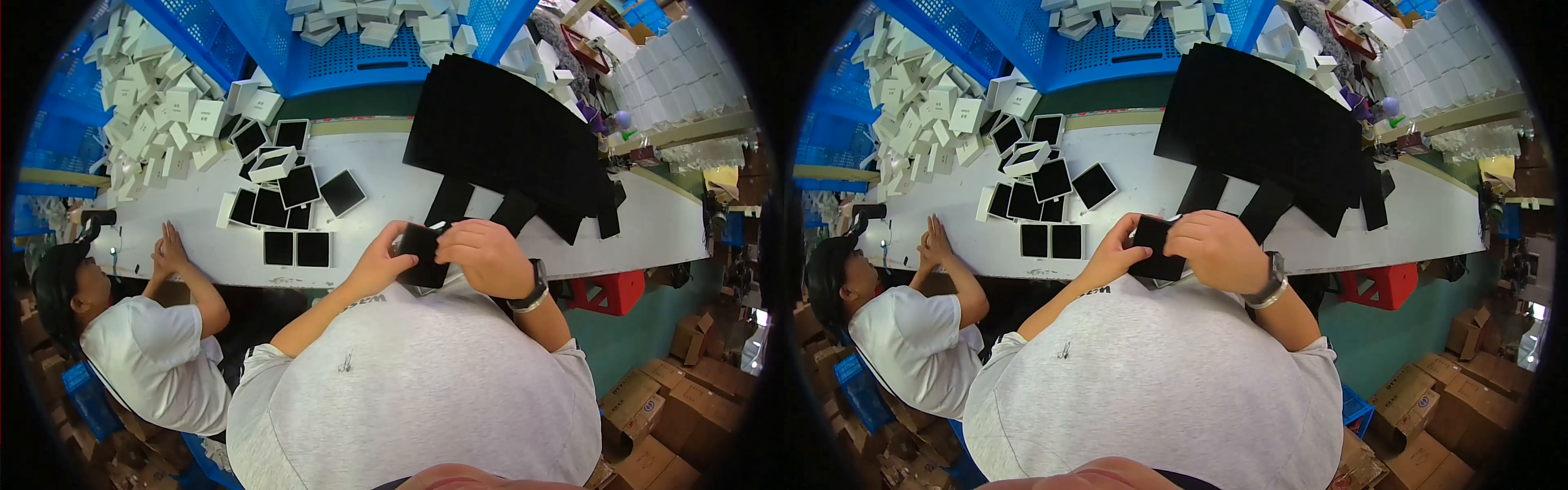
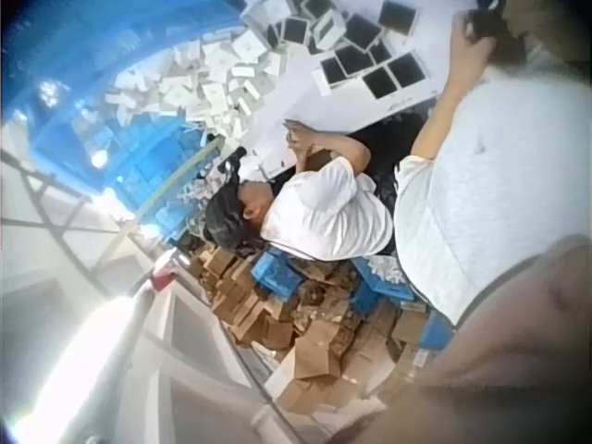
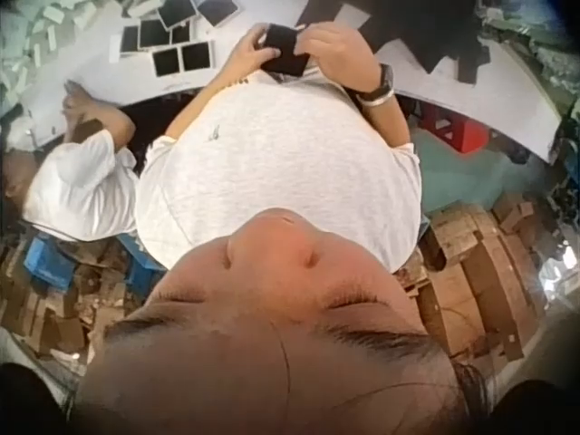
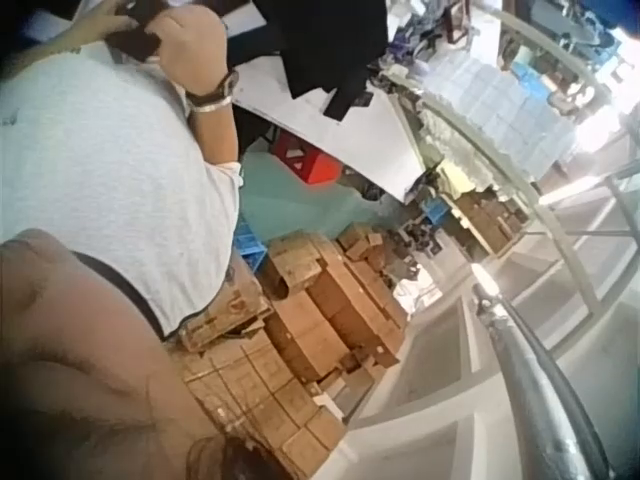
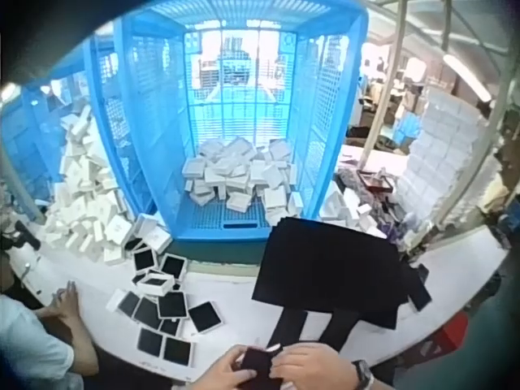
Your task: Assembling small jewelry boxes by placing black foam inserts into white paper box bases.
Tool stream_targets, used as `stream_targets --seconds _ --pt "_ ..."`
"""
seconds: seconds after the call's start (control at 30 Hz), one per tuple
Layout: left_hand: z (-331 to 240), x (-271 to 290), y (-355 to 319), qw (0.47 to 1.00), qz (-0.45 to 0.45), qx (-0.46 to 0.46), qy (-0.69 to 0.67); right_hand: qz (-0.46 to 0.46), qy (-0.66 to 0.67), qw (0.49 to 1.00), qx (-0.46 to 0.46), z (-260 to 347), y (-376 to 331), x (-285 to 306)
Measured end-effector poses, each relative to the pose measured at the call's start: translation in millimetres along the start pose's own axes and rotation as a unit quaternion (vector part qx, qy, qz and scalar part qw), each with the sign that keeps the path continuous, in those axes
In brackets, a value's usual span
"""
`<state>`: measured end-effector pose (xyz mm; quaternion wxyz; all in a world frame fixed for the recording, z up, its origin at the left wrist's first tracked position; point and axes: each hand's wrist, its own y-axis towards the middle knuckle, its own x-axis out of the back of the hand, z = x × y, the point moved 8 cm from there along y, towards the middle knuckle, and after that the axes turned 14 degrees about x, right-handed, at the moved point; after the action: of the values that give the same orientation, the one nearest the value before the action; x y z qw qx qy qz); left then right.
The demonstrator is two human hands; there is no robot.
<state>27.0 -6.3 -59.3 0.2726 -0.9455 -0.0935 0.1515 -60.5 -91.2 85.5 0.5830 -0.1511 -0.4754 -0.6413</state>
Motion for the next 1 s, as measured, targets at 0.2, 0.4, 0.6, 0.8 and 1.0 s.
stream_targets --seconds 0.2,0.4,0.6,0.8,1.0 --pt "-22.8 29.1 -17.6 0.986 -0.088 -0.031 -0.136 -0.372 0.272 0.881 -0.108 -32.4 -79.0 70.9" --pt "-32.6 4.3 -18.4 0.997 0.070 -0.019 -0.009 -0.042 0.120 0.931 -0.342 -39.6 -36.1 -20.3" --pt "-30.4 -14.1 -25.4 0.989 0.131 -0.067 -0.024 -0.062 0.113 0.955 -0.268 -35.1 -34.4 -29.9" --pt "-1.7 2.7 -17.5 0.999 0.036 0.009 -0.040 -0.145 0.268 0.855 -0.419 -51.2 -87.0 -17.7" --pt "-24.2 -16.7 -13.0 0.996 0.066 -0.051 0.028 -0.005 0.047 0.954 -0.297 -36.7 -50.4 -34.5"
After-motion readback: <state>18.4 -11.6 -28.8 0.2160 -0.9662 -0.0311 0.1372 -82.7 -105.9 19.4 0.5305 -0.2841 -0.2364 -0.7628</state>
